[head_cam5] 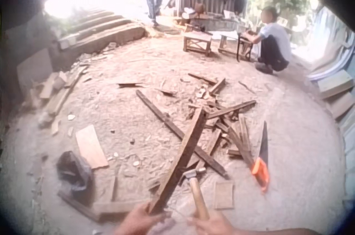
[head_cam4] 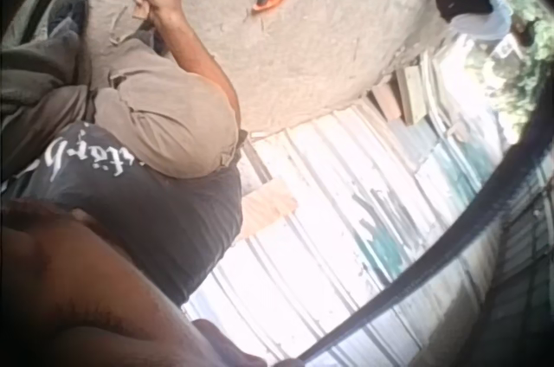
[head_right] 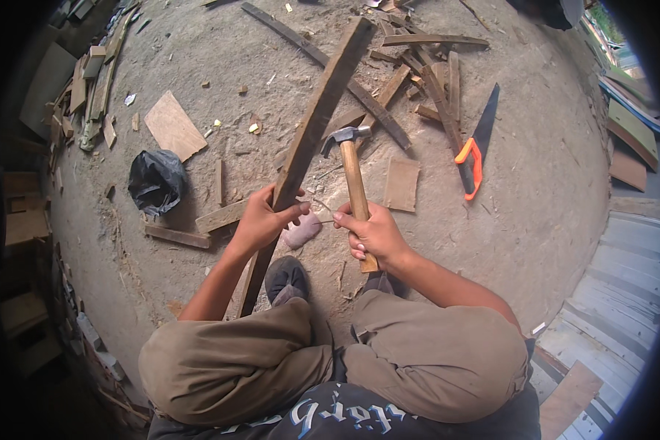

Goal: The person sits on the ground and repeatedly hammers a long wooden plank with a claw hammer. They adjust the plank's position several times and continue striking it while surrounded by wood scraps and tools.

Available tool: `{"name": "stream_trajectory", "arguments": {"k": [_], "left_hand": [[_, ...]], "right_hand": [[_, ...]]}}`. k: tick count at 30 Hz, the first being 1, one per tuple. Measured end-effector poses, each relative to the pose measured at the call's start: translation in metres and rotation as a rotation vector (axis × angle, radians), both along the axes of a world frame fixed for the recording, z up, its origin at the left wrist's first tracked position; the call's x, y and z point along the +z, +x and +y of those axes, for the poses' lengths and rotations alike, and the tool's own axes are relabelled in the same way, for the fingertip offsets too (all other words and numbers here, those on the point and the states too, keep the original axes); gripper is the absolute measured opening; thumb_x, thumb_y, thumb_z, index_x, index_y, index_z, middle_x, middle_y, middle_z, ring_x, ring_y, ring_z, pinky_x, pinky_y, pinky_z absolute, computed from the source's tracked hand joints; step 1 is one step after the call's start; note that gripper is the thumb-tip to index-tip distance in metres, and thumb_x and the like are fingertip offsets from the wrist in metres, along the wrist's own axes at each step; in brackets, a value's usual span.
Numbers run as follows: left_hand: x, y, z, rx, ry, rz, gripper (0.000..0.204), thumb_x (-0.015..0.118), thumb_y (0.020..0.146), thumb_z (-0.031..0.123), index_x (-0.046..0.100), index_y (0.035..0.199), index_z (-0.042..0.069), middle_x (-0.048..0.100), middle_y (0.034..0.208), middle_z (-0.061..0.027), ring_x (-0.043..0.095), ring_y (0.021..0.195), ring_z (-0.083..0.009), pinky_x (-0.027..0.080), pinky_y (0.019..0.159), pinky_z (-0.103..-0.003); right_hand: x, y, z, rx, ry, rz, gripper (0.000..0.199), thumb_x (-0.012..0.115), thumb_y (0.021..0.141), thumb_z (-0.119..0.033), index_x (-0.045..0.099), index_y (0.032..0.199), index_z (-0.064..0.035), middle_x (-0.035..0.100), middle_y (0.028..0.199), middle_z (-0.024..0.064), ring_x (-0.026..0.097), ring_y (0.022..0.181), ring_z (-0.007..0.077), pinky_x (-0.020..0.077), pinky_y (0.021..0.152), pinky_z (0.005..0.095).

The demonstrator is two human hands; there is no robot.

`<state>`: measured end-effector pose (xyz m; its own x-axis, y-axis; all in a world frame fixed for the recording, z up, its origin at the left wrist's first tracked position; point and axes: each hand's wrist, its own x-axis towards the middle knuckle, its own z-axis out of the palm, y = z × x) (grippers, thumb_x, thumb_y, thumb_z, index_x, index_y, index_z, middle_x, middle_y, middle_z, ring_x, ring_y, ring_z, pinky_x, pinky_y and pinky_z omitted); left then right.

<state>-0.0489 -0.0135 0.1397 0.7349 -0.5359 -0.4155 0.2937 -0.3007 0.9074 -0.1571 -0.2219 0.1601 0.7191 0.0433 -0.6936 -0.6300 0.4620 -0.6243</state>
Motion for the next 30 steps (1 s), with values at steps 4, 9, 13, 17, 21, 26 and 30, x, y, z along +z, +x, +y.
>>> {"name": "stream_trajectory", "arguments": {"k": [4,9,13,17,21,26,30], "left_hand": [[-0.037,0.019,0.019,-0.002,0.352,-0.281,0.037,0.073,0.091,0.013,0.058,0.121,-0.003,0.071,0.092,-0.0117,0.067,0.081,-0.0189,0.053,0.075,-0.033],[-0.079,0.002,0.035,0.064,0.374,-0.553,0.062,0.073,0.088,0.013,0.046,0.143,-0.001,0.059,0.130,-0.0249,0.058,0.125,-0.0353,0.045,0.106,-0.043],[-0.018,-0.008,0.005,0.033,0.144,-0.570,0.038,0.069,0.093,0.015,0.063,0.129,0.003,0.065,0.129,-0.0174,0.062,0.120,-0.0299,0.048,0.100,-0.041],[0.001,-0.020,-0.004,-0.276,0.066,-0.487,0.017,0.074,0.090,0.017,0.076,0.104,0.006,0.075,0.095,-0.0137,0.073,0.089,-0.0261,0.055,0.078,-0.036],[-0.012,-0.028,0.000,-0.220,0.039,-0.302,0.018,0.076,0.091,0.016,0.077,0.106,0.006,0.077,0.091,-0.0108,0.072,0.080,-0.0156,0.057,0.074,-0.031],[-0.009,-0.026,0.008,-0.142,0.110,-0.216,0.020,0.076,0.091,0.018,0.076,0.106,0.004,0.076,0.092,-0.0086,0.071,0.082,-0.0144,0.057,0.075,-0.030],[-0.024,-0.005,0.033,0.087,0.123,-0.277,0.017,0.076,0.091,0.016,0.072,0.101,0.002,0.073,0.092,-0.0048,0.068,0.082,-0.0111,0.055,0.076,-0.029]], "right_hand": [[-0.008,-0.001,-0.006,-0.104,-0.035,-0.002,0.025,0.071,0.095,-0.011,0.050,0.106,-0.0032,0.058,0.087,0.0049,0.043,0.046,0.0040,0.0392,0.038,0.0238],[-0.011,0.004,-0.009,-0.123,-0.056,-0.071,0.029,0.073,0.094,-0.010,0.048,0.108,-0.0039,0.058,0.087,0.0041,0.043,0.045,0.0046,0.0395,0.039,0.0245],[-0.016,-0.001,-0.004,-0.100,-0.095,-0.139,0.030,0.072,0.093,-0.009,0.047,0.108,-0.0031,0.058,0.087,0.0036,0.045,0.046,0.0049,0.0407,0.039,0.0243],[-0.016,-0.001,0.007,-0.020,-0.226,-0.255,0.028,0.071,0.094,-0.008,0.049,0.109,-0.0017,0.061,0.088,0.0035,0.052,0.048,0.0054,0.0424,0.038,0.0240],[-0.021,-0.003,0.015,0.023,-0.291,-0.305,0.025,0.071,0.094,-0.010,0.052,0.108,-0.0014,0.063,0.086,0.0028,0.053,0.049,0.0051,0.0424,0.039,0.0226],[-0.019,-0.003,0.020,0.055,-0.339,-0.298,0.029,0.073,0.096,-0.019,0.054,0.110,-0.0021,0.063,0.084,0.0015,0.051,0.048,0.0050,0.0426,0.042,0.0243],[-0.030,-0.006,0.008,0.013,-0.329,-0.271,0.033,0.068,0.099,-0.027,0.052,0.112,-0.0012,0.064,0.082,0.0039,0.052,0.047,0.0065,0.0434,0.041,0.0254]]}}
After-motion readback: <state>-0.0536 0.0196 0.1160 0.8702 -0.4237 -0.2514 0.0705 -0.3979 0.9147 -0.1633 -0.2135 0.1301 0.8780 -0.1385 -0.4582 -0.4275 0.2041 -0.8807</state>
